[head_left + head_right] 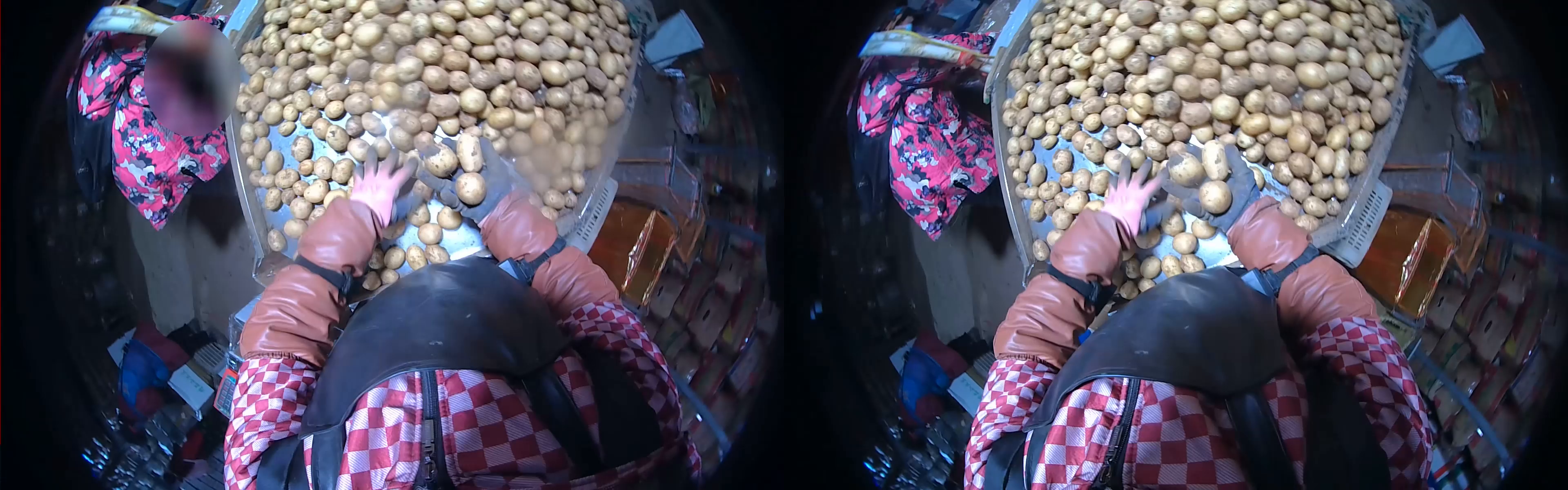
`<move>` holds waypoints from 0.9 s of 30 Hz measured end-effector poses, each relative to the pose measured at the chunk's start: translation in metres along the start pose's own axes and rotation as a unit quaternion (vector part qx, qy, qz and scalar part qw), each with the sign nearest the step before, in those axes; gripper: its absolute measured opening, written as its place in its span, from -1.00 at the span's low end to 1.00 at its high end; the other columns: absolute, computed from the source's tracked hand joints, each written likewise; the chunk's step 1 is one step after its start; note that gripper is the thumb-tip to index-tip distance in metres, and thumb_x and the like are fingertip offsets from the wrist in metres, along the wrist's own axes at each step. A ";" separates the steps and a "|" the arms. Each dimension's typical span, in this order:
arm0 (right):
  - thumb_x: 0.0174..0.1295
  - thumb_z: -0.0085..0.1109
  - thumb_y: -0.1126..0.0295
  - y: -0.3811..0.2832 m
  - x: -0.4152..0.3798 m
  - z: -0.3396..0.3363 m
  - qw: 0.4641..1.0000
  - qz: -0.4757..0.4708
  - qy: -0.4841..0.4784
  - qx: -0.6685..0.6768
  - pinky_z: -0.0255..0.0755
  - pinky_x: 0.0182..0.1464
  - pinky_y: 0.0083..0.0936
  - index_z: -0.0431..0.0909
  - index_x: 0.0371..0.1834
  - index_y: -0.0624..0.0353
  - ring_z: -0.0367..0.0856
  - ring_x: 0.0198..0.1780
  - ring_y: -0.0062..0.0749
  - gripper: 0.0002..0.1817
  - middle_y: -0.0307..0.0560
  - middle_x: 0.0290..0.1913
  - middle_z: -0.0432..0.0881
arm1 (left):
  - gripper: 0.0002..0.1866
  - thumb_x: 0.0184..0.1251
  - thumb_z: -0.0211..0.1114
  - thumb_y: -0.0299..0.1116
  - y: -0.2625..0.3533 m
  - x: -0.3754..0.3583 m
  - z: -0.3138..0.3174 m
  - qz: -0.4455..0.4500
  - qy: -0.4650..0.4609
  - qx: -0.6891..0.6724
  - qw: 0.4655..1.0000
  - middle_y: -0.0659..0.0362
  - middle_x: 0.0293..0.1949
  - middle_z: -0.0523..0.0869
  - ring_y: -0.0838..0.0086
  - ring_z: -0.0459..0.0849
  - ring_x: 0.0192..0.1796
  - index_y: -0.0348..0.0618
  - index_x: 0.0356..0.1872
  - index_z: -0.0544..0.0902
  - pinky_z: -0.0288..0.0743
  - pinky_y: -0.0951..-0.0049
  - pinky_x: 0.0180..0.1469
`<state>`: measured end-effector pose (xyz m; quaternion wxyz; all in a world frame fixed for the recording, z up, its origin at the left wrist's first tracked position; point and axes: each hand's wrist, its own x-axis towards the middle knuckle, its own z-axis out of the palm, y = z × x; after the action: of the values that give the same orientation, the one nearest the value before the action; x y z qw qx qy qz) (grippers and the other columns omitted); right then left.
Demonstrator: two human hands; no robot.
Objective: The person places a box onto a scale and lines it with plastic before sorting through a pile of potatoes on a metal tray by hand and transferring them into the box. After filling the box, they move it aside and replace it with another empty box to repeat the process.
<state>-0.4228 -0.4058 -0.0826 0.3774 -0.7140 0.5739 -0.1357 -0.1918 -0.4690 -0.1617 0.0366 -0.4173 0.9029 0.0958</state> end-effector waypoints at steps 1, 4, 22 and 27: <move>0.42 -0.17 -0.22 0.026 0.005 0.026 0.992 -0.056 0.058 -0.099 0.21 0.44 0.15 0.18 0.50 0.18 0.17 0.51 0.03 -0.21 0.12 0.49 0.25 | -0.37 0.29 0.30 -0.01 0.009 -0.018 0.002 0.021 -0.015 0.020 0.999 -0.04 0.45 0.34 -0.12 0.20 0.51 0.17 0.38 0.43 0.13 -0.13 0.48; 0.30 0.14 0.04 0.039 -0.012 0.040 0.974 -0.108 0.174 0.095 0.36 0.34 0.01 0.23 0.45 0.16 0.31 0.44 -0.22 -0.28 0.05 0.47 0.30 | -0.51 0.30 0.29 -0.03 0.009 -0.059 -0.001 -0.043 0.010 -0.039 0.998 0.04 0.34 0.46 -0.01 0.30 0.44 0.17 0.24 0.55 0.18 -0.08 0.42; 0.32 0.18 -0.07 0.102 -0.122 0.090 0.569 0.128 0.101 0.806 0.63 -0.25 -0.34 0.40 0.38 -0.01 0.72 -0.08 -0.19 -0.36 -0.02 0.16 0.66 | -0.36 0.21 0.50 -0.47 0.035 -0.025 0.006 -0.156 -0.005 -0.464 0.872 0.17 -0.03 0.71 0.55 0.62 -0.12 -0.14 0.36 0.53 0.54 0.53 -0.03; 0.36 0.14 -0.10 0.142 -0.186 0.106 0.499 0.135 0.210 0.830 0.65 -0.42 -0.34 0.45 0.27 0.01 0.69 -0.33 -0.31 -0.44 -0.04 -0.07 0.68 | -0.45 0.23 0.52 -0.38 0.030 -0.028 -0.004 -0.229 -0.063 -0.332 0.913 0.29 -0.19 0.71 0.63 0.54 -0.31 -0.05 0.28 0.62 0.52 0.54 -0.26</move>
<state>-0.5146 -0.2016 -0.2091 0.6787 0.0624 0.3496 -0.6428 -0.1966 -0.4296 -0.1494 -0.0265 -0.5939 0.6947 0.4048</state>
